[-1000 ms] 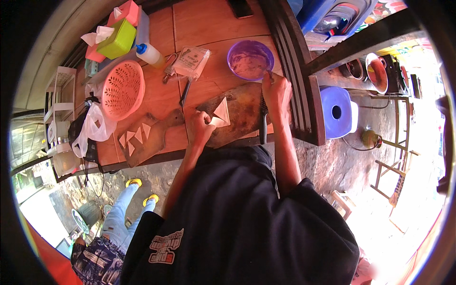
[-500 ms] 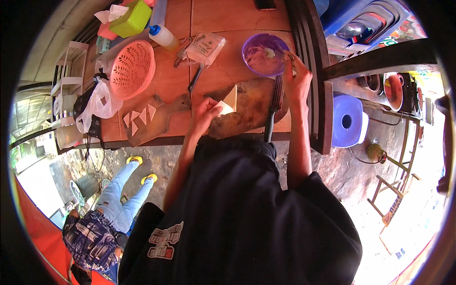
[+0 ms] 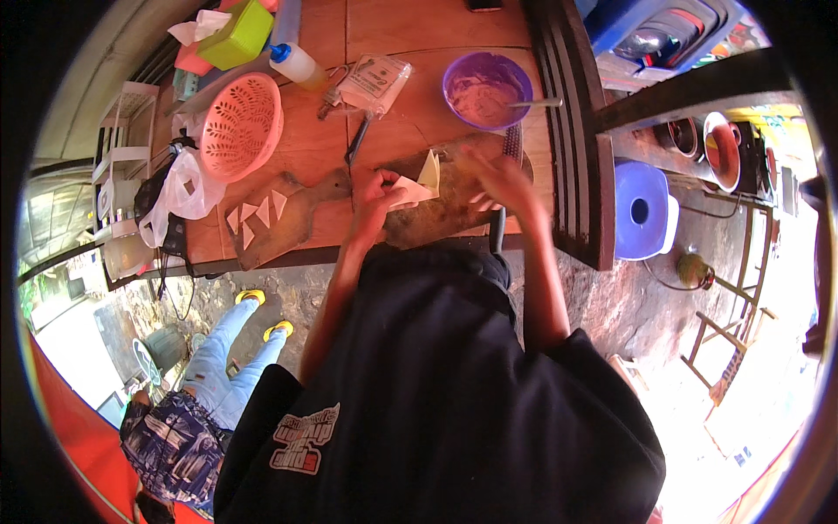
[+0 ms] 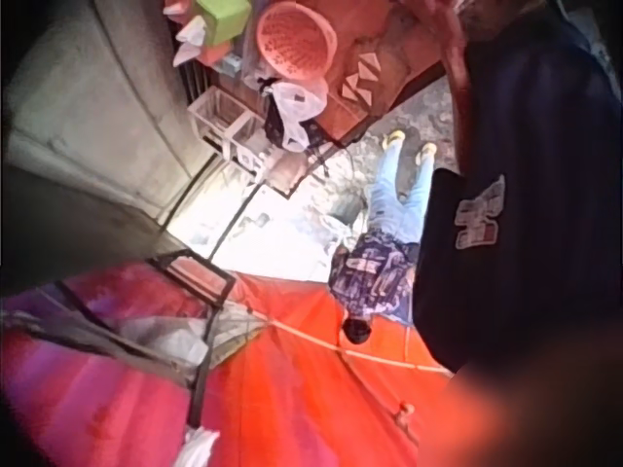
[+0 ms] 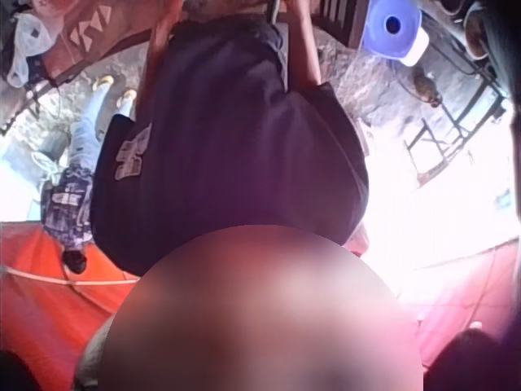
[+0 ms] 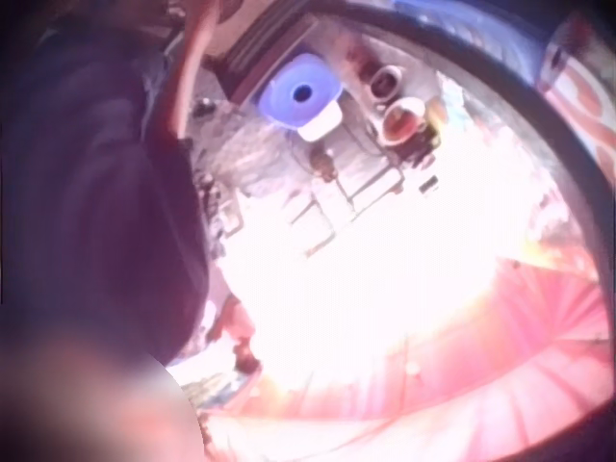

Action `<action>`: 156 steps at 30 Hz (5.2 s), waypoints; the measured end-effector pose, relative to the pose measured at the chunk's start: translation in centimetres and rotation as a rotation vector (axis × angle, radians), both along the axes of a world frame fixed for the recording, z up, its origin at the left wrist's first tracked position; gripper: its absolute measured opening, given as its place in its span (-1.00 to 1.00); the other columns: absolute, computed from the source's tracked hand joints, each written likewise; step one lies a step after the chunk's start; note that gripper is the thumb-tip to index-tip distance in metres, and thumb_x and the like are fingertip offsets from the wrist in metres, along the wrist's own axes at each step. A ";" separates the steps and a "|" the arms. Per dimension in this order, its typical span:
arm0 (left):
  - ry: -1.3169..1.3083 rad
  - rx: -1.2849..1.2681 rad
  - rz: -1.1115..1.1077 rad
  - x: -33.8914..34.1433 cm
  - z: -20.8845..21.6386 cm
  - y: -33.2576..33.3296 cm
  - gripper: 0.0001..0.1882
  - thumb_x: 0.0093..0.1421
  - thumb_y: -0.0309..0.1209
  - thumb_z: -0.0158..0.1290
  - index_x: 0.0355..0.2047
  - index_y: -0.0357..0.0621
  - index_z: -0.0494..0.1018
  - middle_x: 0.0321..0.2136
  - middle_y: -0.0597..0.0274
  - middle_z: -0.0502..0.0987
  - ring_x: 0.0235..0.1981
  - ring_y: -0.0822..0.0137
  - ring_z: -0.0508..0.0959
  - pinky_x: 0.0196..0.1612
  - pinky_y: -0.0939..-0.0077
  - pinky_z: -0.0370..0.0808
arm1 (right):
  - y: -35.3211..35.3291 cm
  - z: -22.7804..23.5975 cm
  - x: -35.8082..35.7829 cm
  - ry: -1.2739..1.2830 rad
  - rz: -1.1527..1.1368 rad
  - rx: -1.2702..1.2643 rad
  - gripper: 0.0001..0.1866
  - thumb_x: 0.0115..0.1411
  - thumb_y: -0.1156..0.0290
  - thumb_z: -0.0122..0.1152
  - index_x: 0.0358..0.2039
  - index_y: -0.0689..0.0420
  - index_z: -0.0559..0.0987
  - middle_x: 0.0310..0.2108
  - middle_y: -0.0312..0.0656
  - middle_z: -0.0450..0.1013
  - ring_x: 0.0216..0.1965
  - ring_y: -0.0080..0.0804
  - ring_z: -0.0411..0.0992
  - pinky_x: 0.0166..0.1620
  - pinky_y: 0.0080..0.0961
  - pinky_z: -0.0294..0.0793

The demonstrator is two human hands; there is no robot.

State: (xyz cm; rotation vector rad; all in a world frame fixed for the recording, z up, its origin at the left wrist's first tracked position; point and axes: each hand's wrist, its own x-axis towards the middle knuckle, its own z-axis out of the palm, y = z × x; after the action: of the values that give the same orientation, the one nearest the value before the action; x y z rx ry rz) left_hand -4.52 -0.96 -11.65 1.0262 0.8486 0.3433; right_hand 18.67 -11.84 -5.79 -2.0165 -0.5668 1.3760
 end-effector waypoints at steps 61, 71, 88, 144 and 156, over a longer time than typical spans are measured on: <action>0.150 0.848 -0.068 16.6 -3.9 4.5 0.04 -0.27 -0.28 0.49 0.21 -0.22 0.17 0.06 -0.12 0.43 0.12 -0.06 0.43 0.13 0.15 0.41 | 2.7 -3.6 3.2 -0.866 -0.286 0.856 -0.78 0.15 0.61 0.11 -0.20 0.28 0.62 -0.34 0.08 0.55 -0.32 0.00 0.58 -0.30 -0.30 0.54; 0.179 0.808 -0.020 17.1 -3.6 4.1 -0.03 -0.29 -0.30 0.50 0.14 -0.23 0.27 0.01 0.01 0.46 0.06 0.09 0.47 0.11 0.24 0.42 | 1.8 -2.7 1.2 -0.771 -0.332 0.768 -0.81 0.24 0.54 0.11 -0.19 0.32 0.60 -0.30 0.08 0.56 -0.28 -0.11 0.58 -0.22 -0.35 0.51; 0.206 0.776 -0.025 17.4 -3.1 3.5 -0.03 -0.28 -0.31 0.50 0.13 -0.22 0.20 0.01 -0.10 0.40 0.09 -0.06 0.42 0.11 0.16 0.40 | 2.9 0.7 -0.8 -0.579 -0.557 0.615 -0.79 0.26 0.51 0.06 -0.17 0.35 0.57 -0.37 0.11 0.55 -0.35 -0.21 0.57 -0.37 -0.33 0.49; -0.140 0.047 0.191 -5.0 8.7 5.0 -0.72 0.25 -0.34 -0.01 -0.14 -0.28 0.48 -0.12 0.10 0.54 -0.13 0.27 0.56 -0.04 0.40 0.54 | -0.6 10.9 -16.9 -0.832 -0.086 0.406 -0.75 0.10 0.52 0.11 -0.20 0.23 0.62 -0.43 0.07 0.55 -0.47 -0.08 0.54 -0.29 -0.32 0.48; -0.264 -0.219 -0.182 -7.0 9.0 7.6 -0.73 0.21 -0.57 0.01 -0.08 -0.38 0.47 -0.17 0.08 0.58 -0.12 0.28 0.60 0.03 0.40 0.58 | -0.2 12.4 -18.7 -0.865 -0.090 0.401 -0.74 0.14 0.50 0.09 -0.18 0.18 0.65 -0.48 0.14 0.51 -0.42 0.03 0.54 -0.30 -0.26 0.48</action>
State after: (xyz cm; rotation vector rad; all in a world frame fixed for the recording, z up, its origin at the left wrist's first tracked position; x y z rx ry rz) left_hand -11.54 6.64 -2.62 0.8256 0.5366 0.2193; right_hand -0.02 -12.01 6.61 -2.1789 -1.0016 0.2310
